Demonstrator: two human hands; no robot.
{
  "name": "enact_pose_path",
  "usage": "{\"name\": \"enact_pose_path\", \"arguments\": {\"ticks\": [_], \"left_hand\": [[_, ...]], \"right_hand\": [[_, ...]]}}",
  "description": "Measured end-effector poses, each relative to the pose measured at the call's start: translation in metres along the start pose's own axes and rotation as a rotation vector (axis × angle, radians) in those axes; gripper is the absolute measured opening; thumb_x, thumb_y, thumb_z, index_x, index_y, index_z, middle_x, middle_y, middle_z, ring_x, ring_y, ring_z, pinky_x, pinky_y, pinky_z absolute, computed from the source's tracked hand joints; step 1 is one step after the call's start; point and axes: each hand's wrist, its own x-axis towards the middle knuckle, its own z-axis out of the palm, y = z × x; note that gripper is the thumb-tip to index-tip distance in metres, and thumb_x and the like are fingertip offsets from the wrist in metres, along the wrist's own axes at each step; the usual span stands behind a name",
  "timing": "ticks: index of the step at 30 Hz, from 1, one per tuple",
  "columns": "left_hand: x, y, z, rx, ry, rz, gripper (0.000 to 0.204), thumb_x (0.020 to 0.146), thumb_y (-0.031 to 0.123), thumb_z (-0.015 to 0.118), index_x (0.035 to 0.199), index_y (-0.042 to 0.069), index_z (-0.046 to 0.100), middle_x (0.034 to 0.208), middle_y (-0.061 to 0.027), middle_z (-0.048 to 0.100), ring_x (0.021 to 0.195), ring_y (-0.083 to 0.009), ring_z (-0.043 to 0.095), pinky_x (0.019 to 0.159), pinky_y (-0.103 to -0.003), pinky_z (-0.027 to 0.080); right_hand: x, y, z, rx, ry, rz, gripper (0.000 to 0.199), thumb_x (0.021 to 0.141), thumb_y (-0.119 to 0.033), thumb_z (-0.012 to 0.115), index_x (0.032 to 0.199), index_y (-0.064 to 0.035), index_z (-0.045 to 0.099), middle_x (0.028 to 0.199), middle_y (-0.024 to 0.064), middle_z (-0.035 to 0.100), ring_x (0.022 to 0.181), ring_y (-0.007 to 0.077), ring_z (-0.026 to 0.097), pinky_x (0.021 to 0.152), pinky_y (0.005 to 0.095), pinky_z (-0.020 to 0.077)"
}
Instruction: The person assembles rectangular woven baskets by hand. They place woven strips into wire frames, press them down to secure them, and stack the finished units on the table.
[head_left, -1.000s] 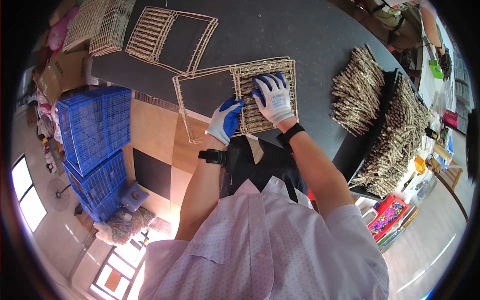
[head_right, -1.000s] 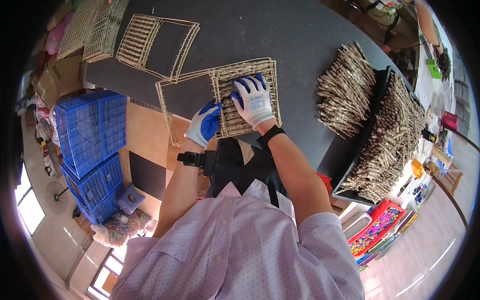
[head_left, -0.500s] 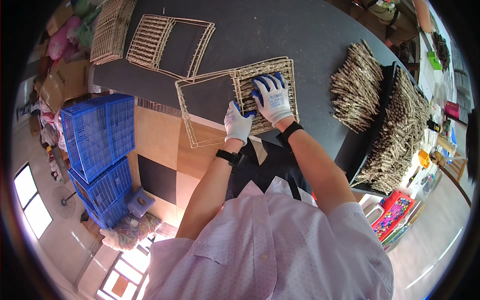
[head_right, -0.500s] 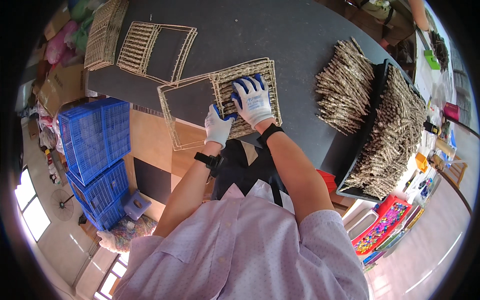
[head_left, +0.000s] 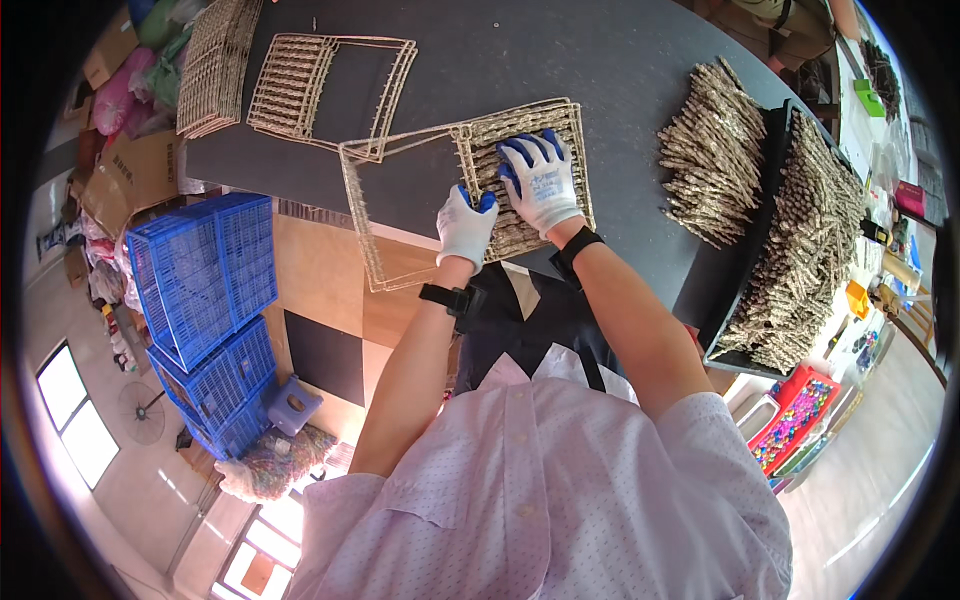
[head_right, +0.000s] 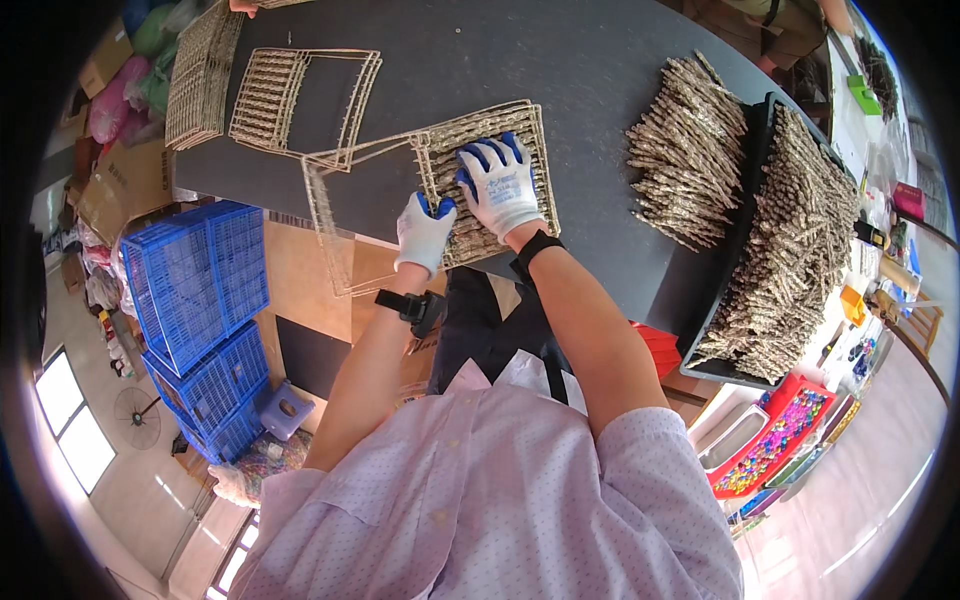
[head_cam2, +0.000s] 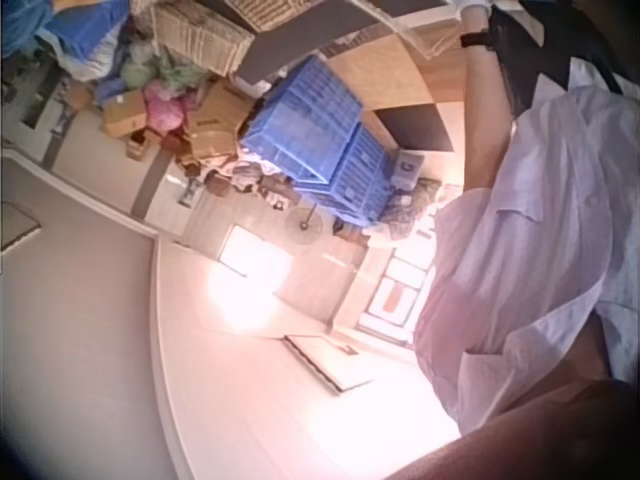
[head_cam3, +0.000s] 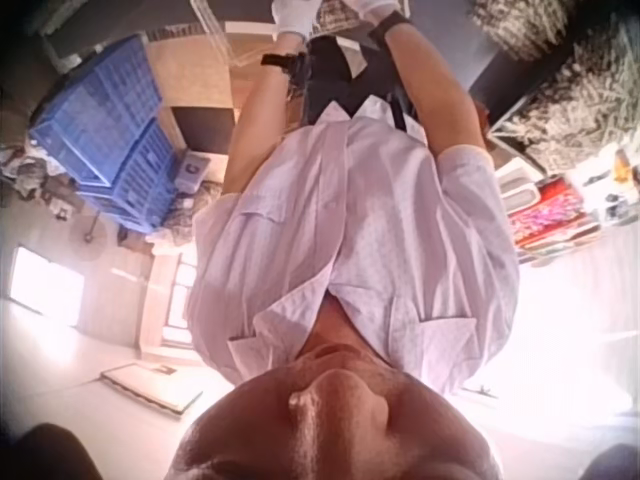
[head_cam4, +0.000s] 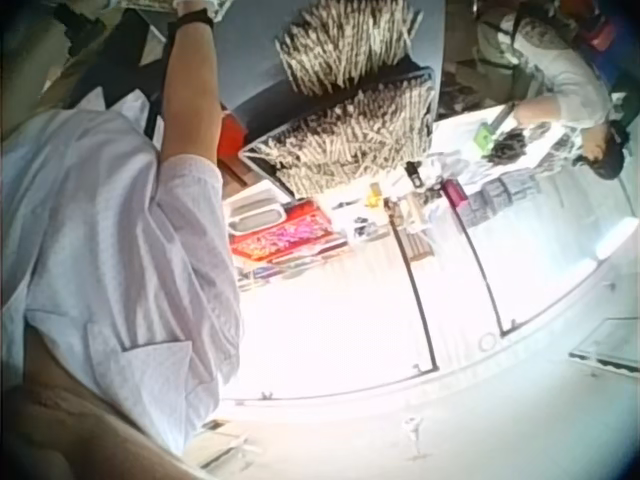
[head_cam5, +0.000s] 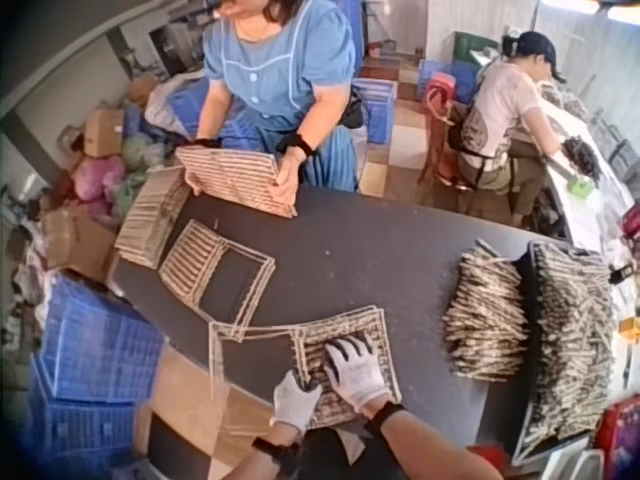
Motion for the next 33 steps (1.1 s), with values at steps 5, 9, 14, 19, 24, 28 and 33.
{"name": "enact_pose_path", "arguments": {"ticks": [5,9,14,19,24,28,33], "left_hand": [[-0.011,-0.001,-0.015,-0.351,-0.181,-0.048,0.051,0.076,0.017,0.077,0.119,0.001,0.054,0.104,-0.0147,0.066,0.094,-0.0228,0.064,0.082,-0.034,0.051],[-0.014,-0.025,-0.015,-0.596,-0.444,0.090,0.113,0.062,0.010,0.086,0.149,0.002,0.013,0.137,-0.0205,0.042,0.123,-0.0325,0.048,0.104,-0.034,0.041],[-0.030,-0.021,-0.001,-0.241,-0.168,0.270,0.118,0.062,0.009,0.084,0.150,0.001,0.005,0.135,-0.0233,0.041,0.124,-0.0360,0.046,0.104,-0.037,0.041],[-0.018,-0.024,0.016,-0.260,-0.037,0.222,0.103,0.063,0.006,0.082,0.147,-0.001,0.021,0.131,-0.0200,0.051,0.118,-0.0303,0.054,0.100,-0.036,0.044],[-0.010,-0.029,0.010,-0.408,-0.134,0.138,0.092,0.067,0.003,0.078,0.144,0.003,0.028,0.126,-0.0176,0.058,0.114,-0.0263,0.058,0.097,-0.035,0.047],[-0.006,-0.035,0.018,-0.470,-0.134,0.149,0.093,0.067,0.007,0.079,0.145,0.003,0.027,0.127,-0.0212,0.055,0.116,-0.0316,0.056,0.099,-0.037,0.045],[-0.003,-0.034,0.021,-0.408,-0.115,0.148,0.093,0.068,0.009,0.078,0.144,0.003,0.027,0.128,-0.0226,0.052,0.118,-0.0338,0.054,0.100,-0.038,0.045]], "right_hand": [[-0.004,0.001,0.002,-0.028,0.010,0.009,0.038,0.083,-0.026,0.062,0.119,-0.0138,0.058,0.121,0.0079,0.058,0.119,0.0288,0.049,0.110,0.0502,0.0263],[0.000,-0.001,0.000,-0.034,-0.026,0.027,0.039,0.083,-0.027,0.062,0.120,-0.0142,0.058,0.122,0.0079,0.058,0.121,0.0289,0.048,0.111,0.0497,0.0254],[-0.001,-0.004,0.001,-0.088,-0.043,0.048,0.039,0.084,-0.028,0.061,0.121,-0.0146,0.057,0.124,0.0076,0.056,0.121,0.0287,0.046,0.112,0.0496,0.0243],[-0.002,-0.002,0.003,-0.082,-0.053,0.034,0.040,0.085,-0.030,0.061,0.122,-0.0146,0.056,0.125,0.0079,0.056,0.122,0.0288,0.046,0.112,0.0500,0.0233],[-0.002,0.002,-0.008,0.009,-0.102,0.000,0.053,0.082,-0.038,0.065,0.129,-0.0143,0.053,0.131,0.0096,0.053,0.127,0.0304,0.043,0.113,0.0506,0.0219],[-0.002,0.018,-0.025,0.088,-0.252,-0.174,0.083,0.073,-0.051,0.073,0.140,-0.0137,0.041,0.146,0.0139,0.036,0.137,0.0352,0.030,0.114,0.0522,0.0184],[0.024,-0.001,-0.057,-0.359,-0.730,-0.240,0.110,0.068,-0.058,0.076,0.152,-0.0127,0.020,0.155,0.0200,0.021,0.143,0.0394,0.021,0.115,0.0516,0.0190]]}}
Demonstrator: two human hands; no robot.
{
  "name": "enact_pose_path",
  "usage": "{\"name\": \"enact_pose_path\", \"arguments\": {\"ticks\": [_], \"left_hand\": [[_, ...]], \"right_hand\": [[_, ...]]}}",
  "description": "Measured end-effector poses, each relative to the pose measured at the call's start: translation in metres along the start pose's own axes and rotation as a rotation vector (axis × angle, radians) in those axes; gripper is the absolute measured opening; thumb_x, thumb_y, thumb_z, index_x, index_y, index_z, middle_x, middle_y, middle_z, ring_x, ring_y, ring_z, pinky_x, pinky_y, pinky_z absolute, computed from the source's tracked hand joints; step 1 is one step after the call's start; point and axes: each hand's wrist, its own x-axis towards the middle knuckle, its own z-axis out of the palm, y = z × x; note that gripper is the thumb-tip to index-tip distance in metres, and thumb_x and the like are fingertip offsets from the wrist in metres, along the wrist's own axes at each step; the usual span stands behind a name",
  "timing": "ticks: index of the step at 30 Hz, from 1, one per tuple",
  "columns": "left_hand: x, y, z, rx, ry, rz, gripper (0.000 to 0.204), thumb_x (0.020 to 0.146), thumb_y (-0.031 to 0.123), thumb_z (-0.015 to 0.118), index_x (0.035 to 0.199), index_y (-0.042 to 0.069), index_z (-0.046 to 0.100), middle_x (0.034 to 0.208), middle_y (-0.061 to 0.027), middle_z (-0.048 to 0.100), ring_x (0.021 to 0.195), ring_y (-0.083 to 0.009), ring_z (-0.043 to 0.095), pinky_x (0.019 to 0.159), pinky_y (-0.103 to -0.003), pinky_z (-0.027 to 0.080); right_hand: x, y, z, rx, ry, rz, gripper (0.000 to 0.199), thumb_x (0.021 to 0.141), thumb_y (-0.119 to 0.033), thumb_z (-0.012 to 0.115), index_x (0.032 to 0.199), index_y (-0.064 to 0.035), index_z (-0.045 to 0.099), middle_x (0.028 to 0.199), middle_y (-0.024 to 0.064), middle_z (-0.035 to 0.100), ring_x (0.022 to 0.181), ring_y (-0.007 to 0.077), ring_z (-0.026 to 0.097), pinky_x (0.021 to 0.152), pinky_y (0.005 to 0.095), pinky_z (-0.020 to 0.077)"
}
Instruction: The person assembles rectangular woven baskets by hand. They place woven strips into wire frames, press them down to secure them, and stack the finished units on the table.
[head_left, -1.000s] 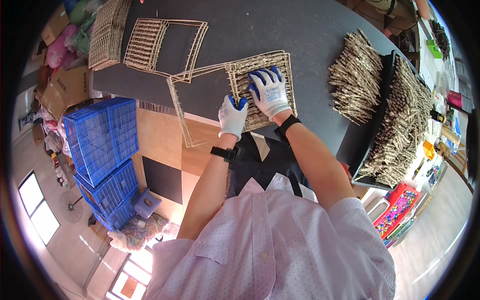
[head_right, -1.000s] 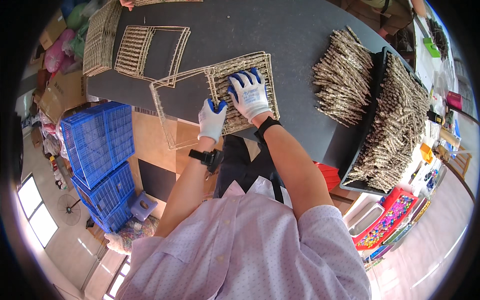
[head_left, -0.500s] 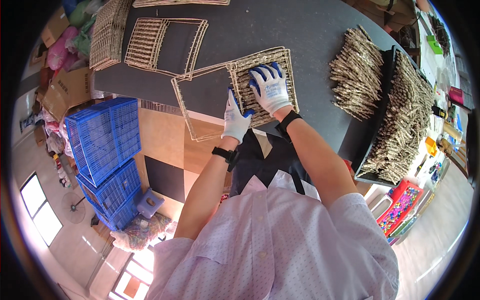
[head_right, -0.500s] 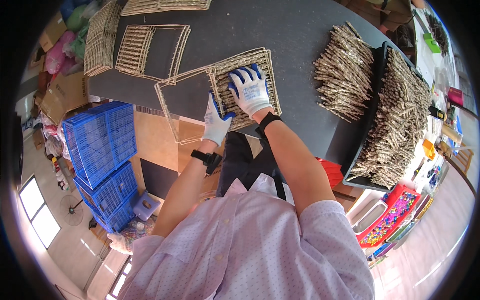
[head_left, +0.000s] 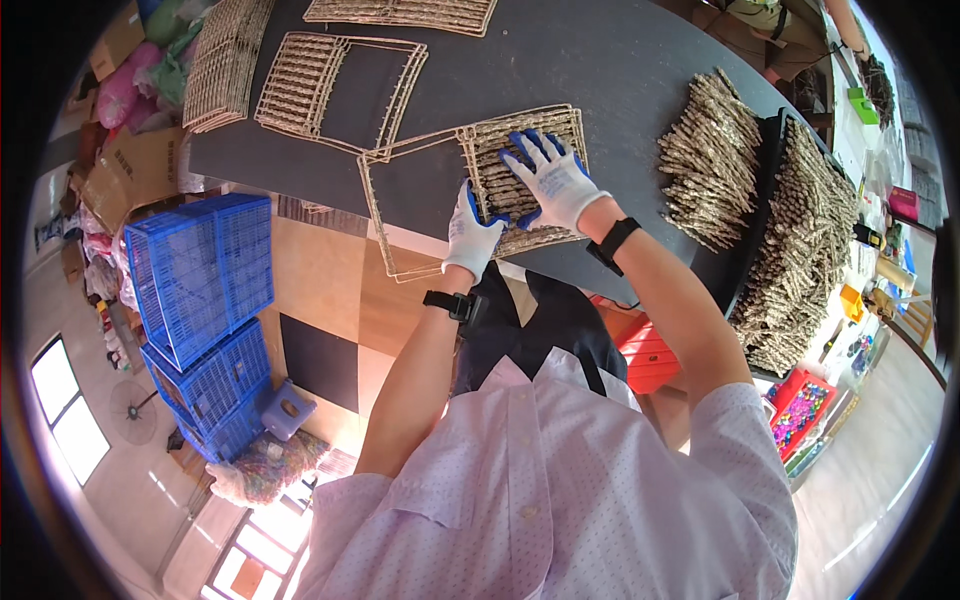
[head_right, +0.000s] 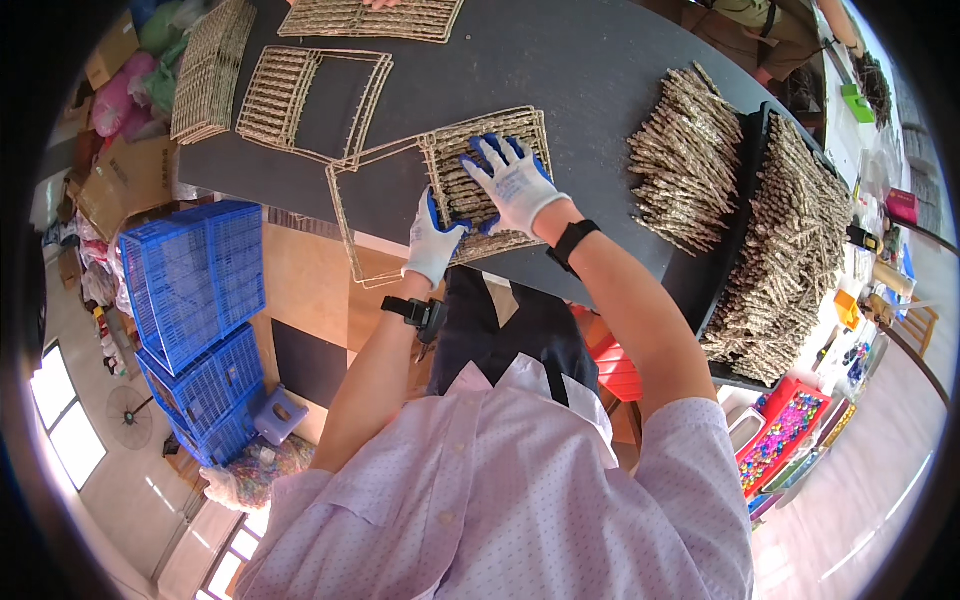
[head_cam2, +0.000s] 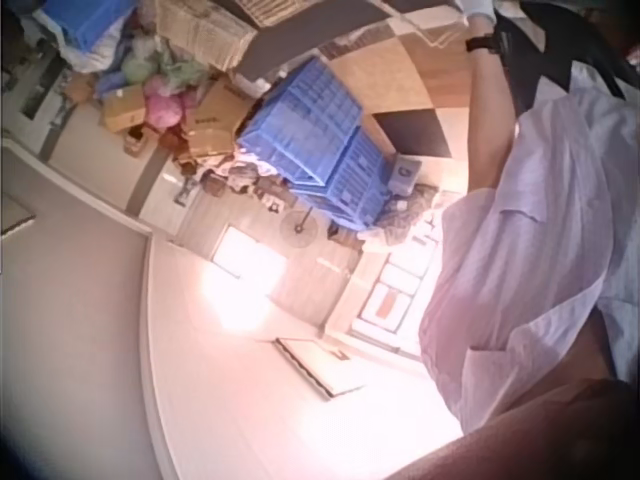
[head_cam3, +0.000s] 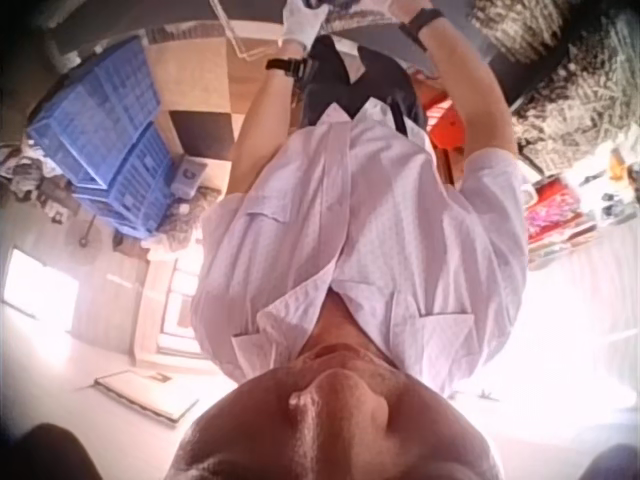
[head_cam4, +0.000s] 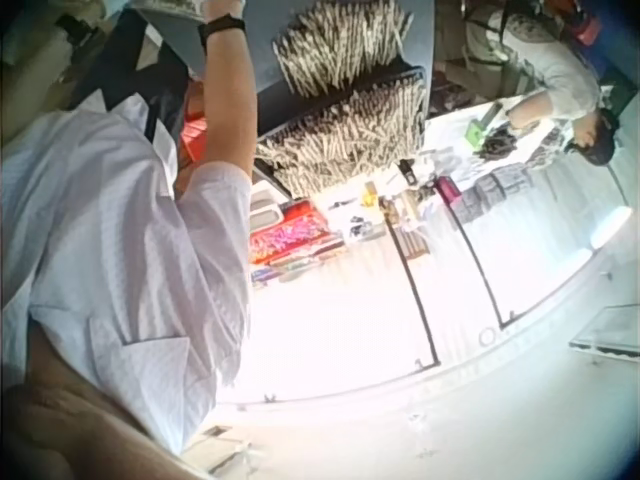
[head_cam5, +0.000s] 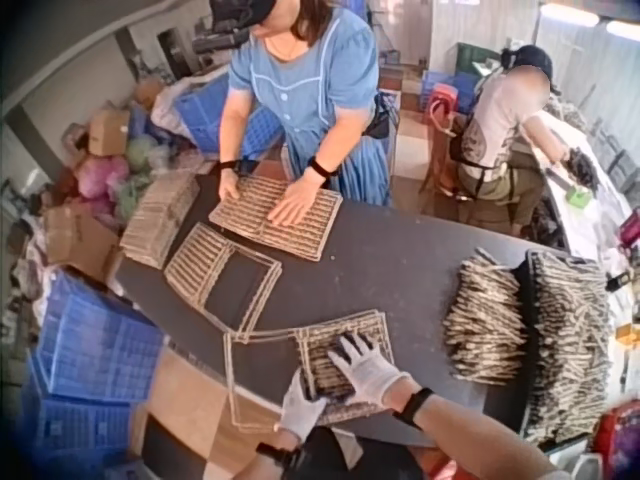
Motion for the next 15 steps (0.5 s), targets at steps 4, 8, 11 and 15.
{"name": "enact_pose_path", "arguments": {"ticks": [4,8,11,15], "left_hand": [[-0.009,0.023,0.002,0.140,0.104,0.037,0.083,0.072,0.010,0.074,0.143,0.003,0.030,0.124,-0.0229,0.053,0.114,-0.0368,0.054,0.097,-0.042,0.045],[-0.016,0.043,0.004,0.290,0.255,0.087,0.072,0.076,0.010,0.069,0.140,0.004,0.036,0.118,-0.0213,0.056,0.109,-0.0373,0.055,0.093,-0.044,0.045],[-0.018,0.049,0.004,0.343,0.300,0.142,0.067,0.078,0.010,0.066,0.138,0.003,0.038,0.113,-0.0209,0.056,0.105,-0.0380,0.055,0.091,-0.045,0.045],[-0.021,0.055,0.001,0.367,0.272,0.161,0.068,0.078,0.010,0.066,0.138,0.001,0.037,0.113,-0.0210,0.056,0.105,-0.0381,0.055,0.090,-0.045,0.045]], "right_hand": [[0.005,-0.007,-0.009,-0.095,-0.094,0.032,0.108,0.072,-0.059,0.073,0.152,-0.0102,0.020,0.155,0.0203,0.020,0.142,0.0389,0.022,0.114,0.0527,0.0202],[0.000,-0.008,-0.008,-0.129,-0.072,0.010,0.100,0.078,-0.061,0.065,0.152,-0.0111,0.019,0.154,0.0210,0.025,0.143,0.0385,0.022,0.113,0.0512,0.0209],[0.002,-0.010,-0.008,-0.133,-0.081,0.025,0.098,0.079,-0.056,0.067,0.152,-0.0106,0.019,0.154,0.0207,0.024,0.142,0.0387,0.023,0.113,0.0530,0.0201],[0.012,-0.018,-0.023,-0.217,-0.144,0.013,0.099,0.078,-0.052,0.070,0.151,-0.0062,0.021,0.153,0.0201,0.026,0.142,0.0383,0.023,0.114,0.0540,0.0194]]}}
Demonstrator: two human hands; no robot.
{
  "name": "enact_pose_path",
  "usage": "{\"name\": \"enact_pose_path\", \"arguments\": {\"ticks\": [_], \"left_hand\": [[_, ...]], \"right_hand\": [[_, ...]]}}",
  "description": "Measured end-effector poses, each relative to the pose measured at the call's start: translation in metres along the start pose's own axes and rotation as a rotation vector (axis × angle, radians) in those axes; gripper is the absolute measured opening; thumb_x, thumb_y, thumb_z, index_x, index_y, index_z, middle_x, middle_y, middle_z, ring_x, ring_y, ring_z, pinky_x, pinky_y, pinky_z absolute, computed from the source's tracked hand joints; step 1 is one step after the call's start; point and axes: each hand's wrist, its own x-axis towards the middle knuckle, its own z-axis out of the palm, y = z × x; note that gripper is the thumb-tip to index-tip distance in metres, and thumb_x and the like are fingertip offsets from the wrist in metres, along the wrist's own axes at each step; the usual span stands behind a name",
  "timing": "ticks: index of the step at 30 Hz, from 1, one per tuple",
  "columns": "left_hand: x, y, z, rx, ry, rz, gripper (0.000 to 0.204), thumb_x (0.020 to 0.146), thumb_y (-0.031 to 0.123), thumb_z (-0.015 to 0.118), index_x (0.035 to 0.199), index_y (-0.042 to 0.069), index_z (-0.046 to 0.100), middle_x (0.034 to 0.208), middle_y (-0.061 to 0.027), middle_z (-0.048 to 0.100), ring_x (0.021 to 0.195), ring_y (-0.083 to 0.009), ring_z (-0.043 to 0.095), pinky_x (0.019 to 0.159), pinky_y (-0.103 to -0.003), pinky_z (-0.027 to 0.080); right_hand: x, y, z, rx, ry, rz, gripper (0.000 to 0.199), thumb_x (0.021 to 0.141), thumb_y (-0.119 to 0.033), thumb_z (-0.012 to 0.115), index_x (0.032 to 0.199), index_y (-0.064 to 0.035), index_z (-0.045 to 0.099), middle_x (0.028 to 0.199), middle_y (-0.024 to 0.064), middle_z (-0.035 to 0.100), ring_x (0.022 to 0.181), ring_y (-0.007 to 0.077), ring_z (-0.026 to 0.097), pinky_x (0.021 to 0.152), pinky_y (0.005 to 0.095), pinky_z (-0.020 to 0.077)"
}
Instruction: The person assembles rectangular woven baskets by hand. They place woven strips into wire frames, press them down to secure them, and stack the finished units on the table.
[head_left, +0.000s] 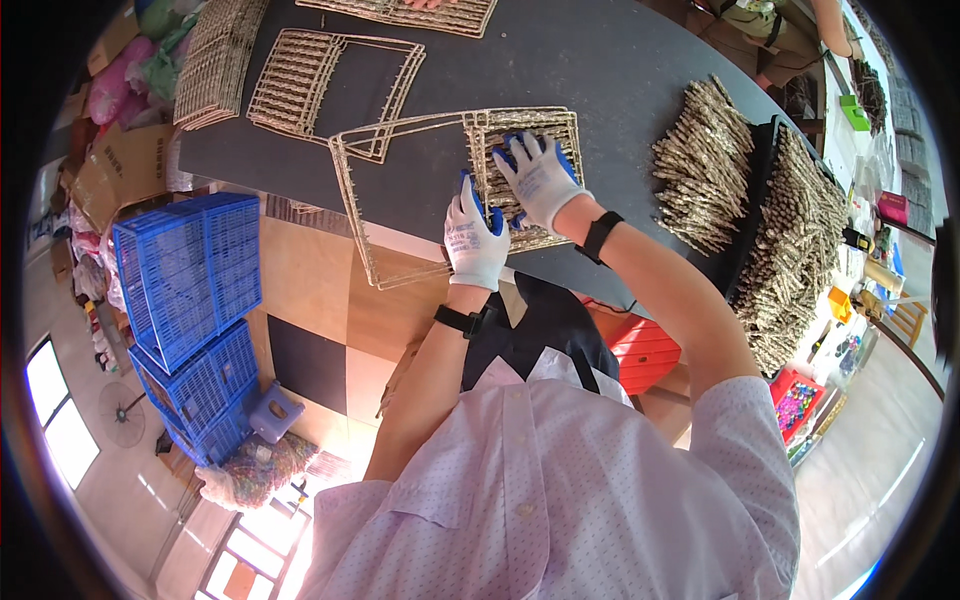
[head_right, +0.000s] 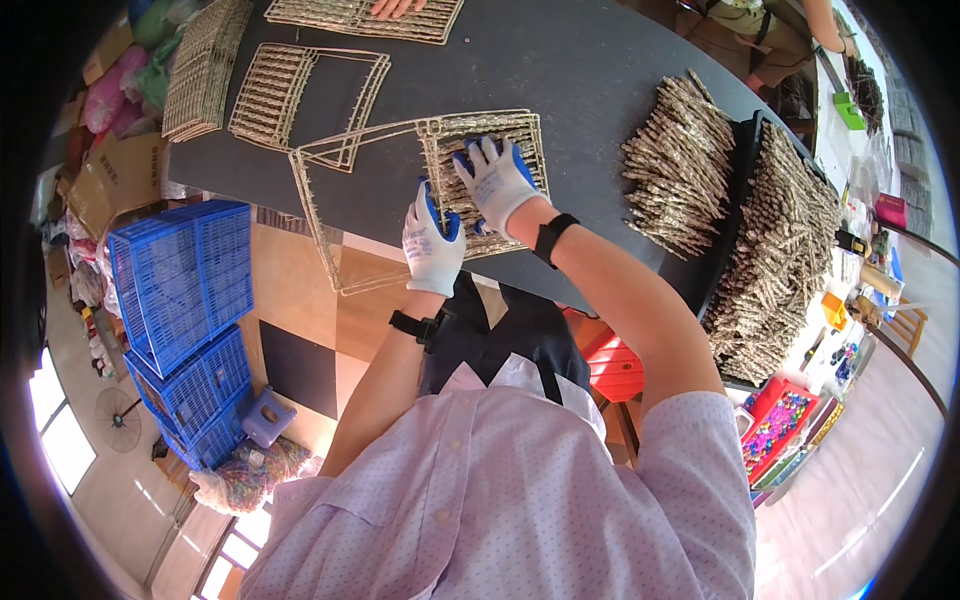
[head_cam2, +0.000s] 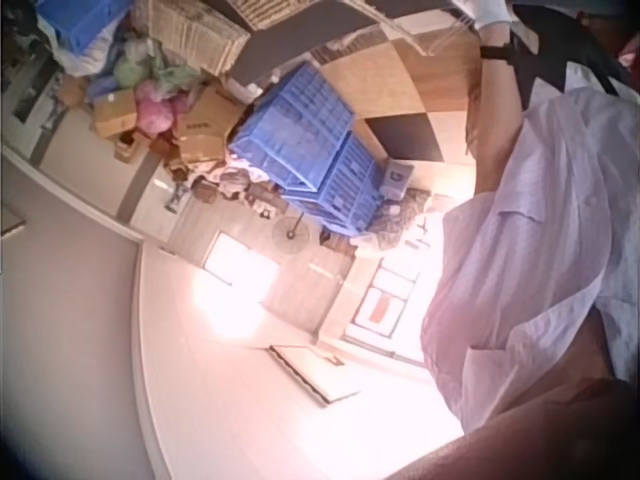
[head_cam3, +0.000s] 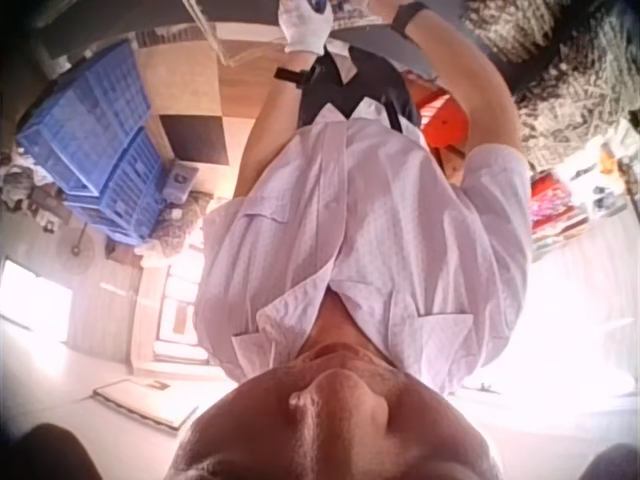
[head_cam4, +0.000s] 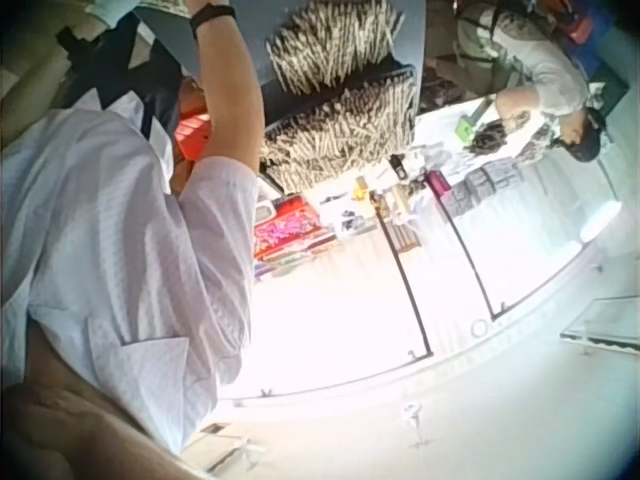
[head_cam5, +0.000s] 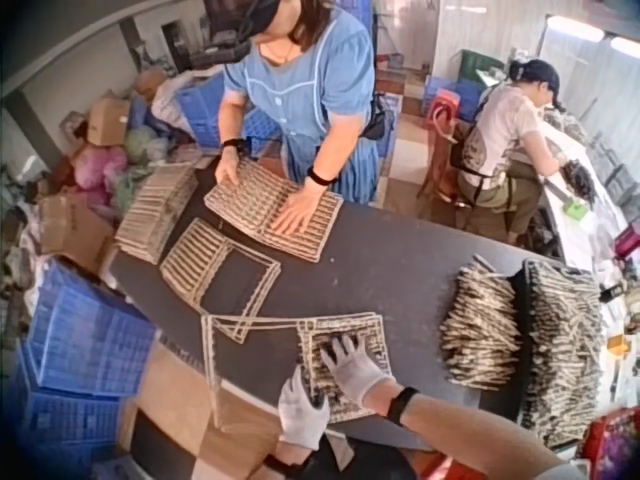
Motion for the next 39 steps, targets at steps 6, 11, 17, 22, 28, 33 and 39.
{"name": "enact_pose_path", "arguments": {"ticks": [6,11,17,22,28,33,39], "left_hand": [[0.000,-0.005,0.005,-0.030,0.023,0.022,0.070,0.078,0.011,0.067,0.139,0.001,0.034,0.111,-0.0211,0.055,0.102,-0.0384,0.055,0.089,-0.046,0.045],[-0.001,-0.003,0.005,-0.023,0.041,0.033,0.070,0.077,0.010,0.067,0.139,0.001,0.034,0.108,-0.0215,0.055,0.101,-0.0387,0.055,0.087,-0.047,0.045],[-0.002,0.008,-0.010,0.023,0.050,0.128,0.070,0.076,0.009,0.066,0.138,0.000,0.036,0.103,-0.0199,0.055,0.097,-0.0378,0.055,0.083,-0.046,0.046],[-0.003,0.027,-0.019,0.039,0.073,0.232,0.067,0.074,0.008,0.065,0.136,-0.001,0.040,0.094,-0.0178,0.055,0.088,-0.0356,0.055,0.076,-0.045,0.047],[-0.010,0.042,-0.029,0.074,0.085,0.323,0.066,0.075,0.007,0.065,0.136,0.001,0.042,0.094,-0.0166,0.054,0.087,-0.0349,0.054,0.078,-0.045,0.045],[-0.013,0.038,-0.034,0.084,0.108,0.376,0.063,0.076,0.008,0.065,0.135,0.001,0.043,0.097,-0.0169,0.054,0.091,-0.0351,0.054,0.080,-0.046,0.044],[-0.016,0.036,-0.038,0.068,0.140,0.413,0.059,0.077,0.008,0.065,0.132,0.001,0.045,0.097,-0.0168,0.055,0.090,-0.0351,0.054,0.079,-0.046,0.044]], "right_hand": [[0.008,0.002,-0.002,-0.069,0.013,-0.051,0.101,0.076,-0.053,0.071,0.150,-0.0050,0.023,0.151,0.0227,0.027,0.141,0.0397,0.023,0.115,0.0534,0.0186],[0.006,0.006,0.003,0.024,0.102,-0.080,0.099,0.079,-0.052,0.068,0.151,-0.0063,0.019,0.149,0.0254,0.028,0.140,0.0423,0.025,0.114,0.0543,0.0202],[0.015,0.009,0.002,-0.039,0.150,-0.109,0.084,0.078,-0.049,0.069,0.143,-0.0060,0.038,0.140,0.0210,0.042,0.131,0.0390,0.037,0.108,0.0517,0.0284],[0.031,0.010,0.004,-0.023,-0.012,-0.141,0.082,0.080,-0.047,0.065,0.142,-0.0017,0.037,0.137,0.0229,0.045,0.129,0.0361,0.040,0.106,0.0504,0.0307],[0.039,-0.007,0.035,0.058,0.321,-0.027,0.067,0.091,-0.028,0.050,0.149,-0.0043,0.024,0.145,0.0208,0.040,0.133,0.0380,0.039,0.108,0.0560,0.0289],[0.026,-0.006,0.008,0.086,0.248,-0.028,0.063,0.093,-0.020,0.046,0.148,0.0009,0.022,0.144,0.0316,0.033,0.130,0.0417,0.042,0.107,0.0461,0.0375],[0.037,-0.006,0.009,0.218,0.283,0.063,0.056,0.094,-0.006,0.042,0.147,-0.0012,0.026,0.140,0.0245,0.044,0.128,0.0353,0.047,0.109,0.0403,0.0350]]}}
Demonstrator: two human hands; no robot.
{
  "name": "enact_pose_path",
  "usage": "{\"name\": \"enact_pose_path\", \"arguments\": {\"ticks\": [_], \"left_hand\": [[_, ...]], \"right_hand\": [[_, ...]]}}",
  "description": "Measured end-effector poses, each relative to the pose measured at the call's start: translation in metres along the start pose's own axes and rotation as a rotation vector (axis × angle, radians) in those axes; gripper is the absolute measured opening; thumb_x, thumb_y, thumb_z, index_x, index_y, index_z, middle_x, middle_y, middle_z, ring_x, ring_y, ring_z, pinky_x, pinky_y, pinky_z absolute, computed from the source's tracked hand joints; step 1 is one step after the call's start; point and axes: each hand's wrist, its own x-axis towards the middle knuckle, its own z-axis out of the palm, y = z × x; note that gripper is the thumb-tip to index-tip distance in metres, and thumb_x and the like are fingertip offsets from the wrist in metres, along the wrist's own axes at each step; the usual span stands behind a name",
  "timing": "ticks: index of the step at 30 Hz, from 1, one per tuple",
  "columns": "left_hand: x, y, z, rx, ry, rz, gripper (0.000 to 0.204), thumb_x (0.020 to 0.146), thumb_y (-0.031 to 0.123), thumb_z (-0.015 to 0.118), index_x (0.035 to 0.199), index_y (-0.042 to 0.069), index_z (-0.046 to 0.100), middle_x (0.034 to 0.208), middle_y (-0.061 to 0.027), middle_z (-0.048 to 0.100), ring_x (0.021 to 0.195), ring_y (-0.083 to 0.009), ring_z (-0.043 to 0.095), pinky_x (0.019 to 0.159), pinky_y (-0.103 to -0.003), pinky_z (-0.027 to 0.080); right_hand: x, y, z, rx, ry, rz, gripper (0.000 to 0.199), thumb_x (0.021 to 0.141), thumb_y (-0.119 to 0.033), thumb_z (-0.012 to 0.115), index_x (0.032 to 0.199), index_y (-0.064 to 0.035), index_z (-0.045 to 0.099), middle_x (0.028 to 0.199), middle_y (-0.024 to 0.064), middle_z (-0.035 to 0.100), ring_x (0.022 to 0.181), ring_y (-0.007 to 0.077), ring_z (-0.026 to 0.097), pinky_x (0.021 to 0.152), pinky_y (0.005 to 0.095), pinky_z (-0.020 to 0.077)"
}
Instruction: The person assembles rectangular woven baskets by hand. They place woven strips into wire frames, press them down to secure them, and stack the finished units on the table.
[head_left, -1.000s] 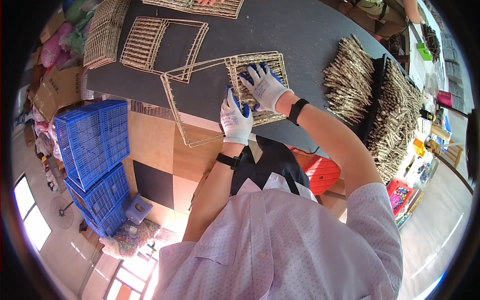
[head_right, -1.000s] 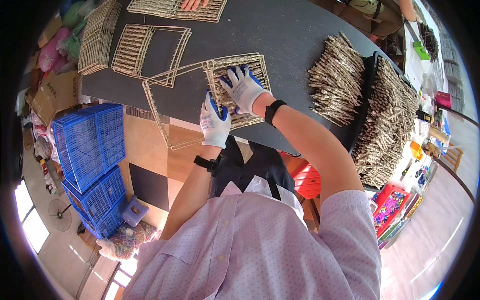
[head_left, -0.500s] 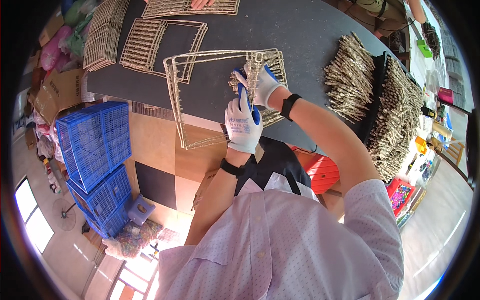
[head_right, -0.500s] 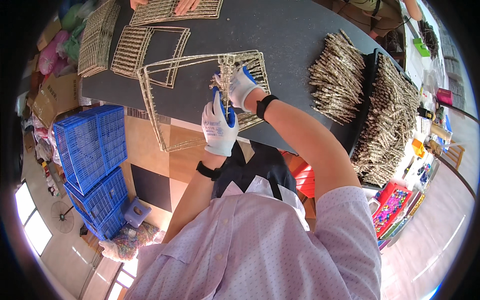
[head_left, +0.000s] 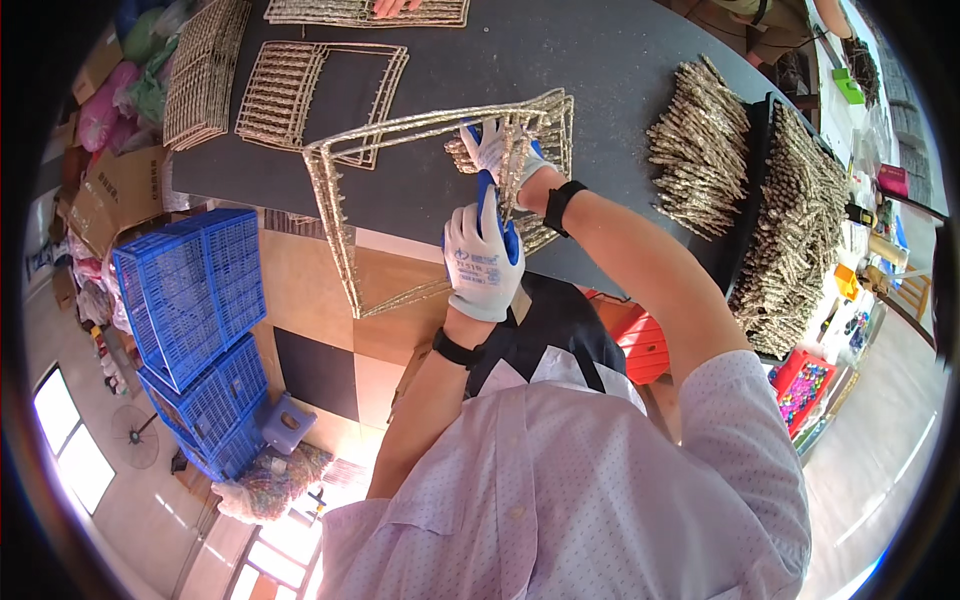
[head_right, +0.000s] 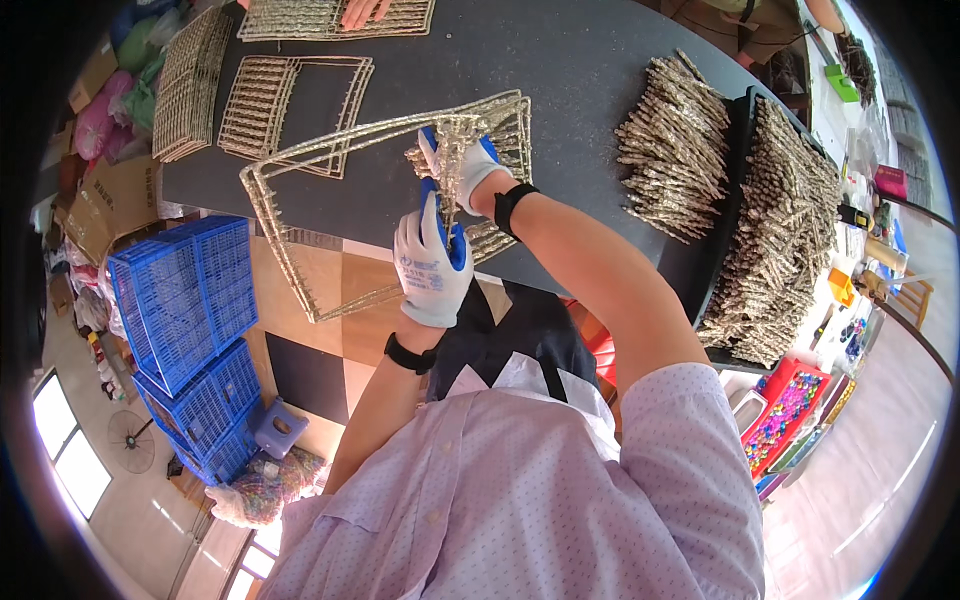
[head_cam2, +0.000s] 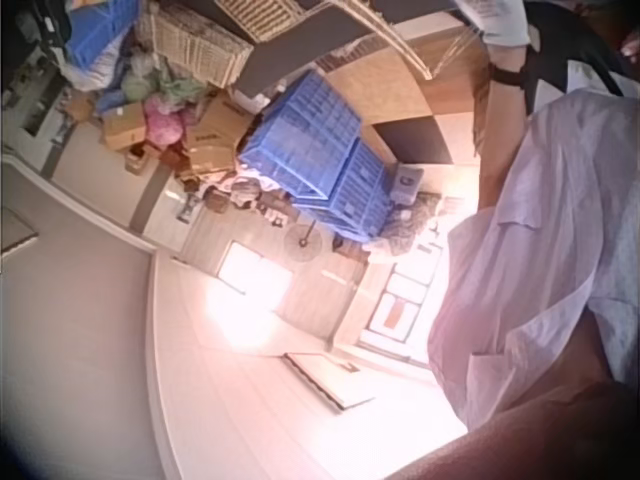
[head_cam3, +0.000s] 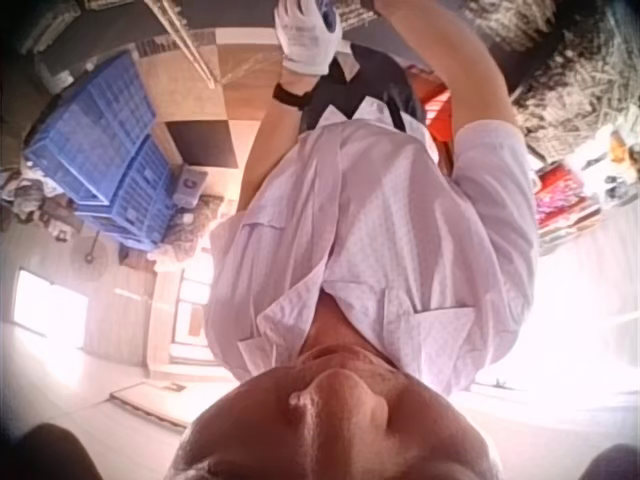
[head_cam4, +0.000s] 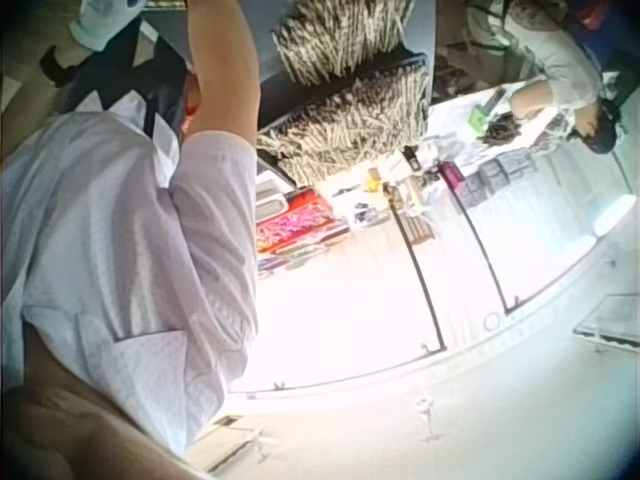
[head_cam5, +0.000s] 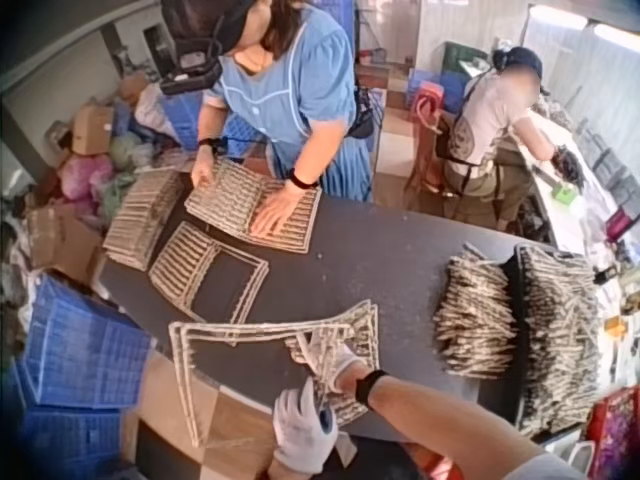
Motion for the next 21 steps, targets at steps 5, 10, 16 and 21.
{"name": "enact_pose_path", "arguments": {"ticks": [5,10,16,21], "left_hand": [[-0.010,-0.002,-0.008,0.020,-0.022,0.036,0.057,0.078,0.009,0.065,0.131,0.001,0.046,0.096,-0.0167,0.055,0.088,-0.0353,0.055,0.077,-0.046,0.044],[-0.019,-0.009,-0.007,0.014,-0.003,-0.024,0.057,0.078,0.009,0.064,0.131,0.002,0.046,0.096,-0.0169,0.055,0.088,-0.0355,0.055,0.076,-0.046,0.045],[0.005,-0.049,0.017,-0.046,0.079,-0.181,0.064,0.074,0.008,0.067,0.133,0.002,0.044,0.100,-0.0188,0.056,0.093,-0.0377,0.056,0.081,-0.046,0.047],[-0.001,-0.077,0.039,-0.355,0.082,-0.480,0.060,0.075,0.002,0.064,0.132,0.002,0.045,0.114,-0.0194,0.059,0.101,-0.0355,0.059,0.090,-0.043,0.047]], "right_hand": [[0.012,0.000,-0.005,0.056,-0.026,0.104,0.060,0.088,-0.012,0.056,0.142,0.0014,0.033,0.121,0.0251,0.055,0.112,0.0350,0.056,0.092,0.0437,0.0465],[0.017,0.008,-0.016,0.014,0.008,0.161,0.055,0.084,-0.022,0.065,0.130,-0.0003,0.047,0.106,0.0198,0.059,0.097,0.0336,0.061,0.073,0.0431,0.0485],[0.021,-0.002,0.004,-0.052,-0.125,-0.075,0.068,0.086,-0.027,0.062,0.143,-0.0045,0.034,0.134,0.0214,0.047,0.117,0.0333,0.053,0.097,0.0424,0.0414],[0.005,0.006,-0.020,0.039,-0.009,-0.009,0.082,0.082,-0.035,0.068,0.146,-0.0071,0.027,0.125,0.0214,0.050,0.110,0.0347,0.056,0.094,0.0421,0.0433]]}}
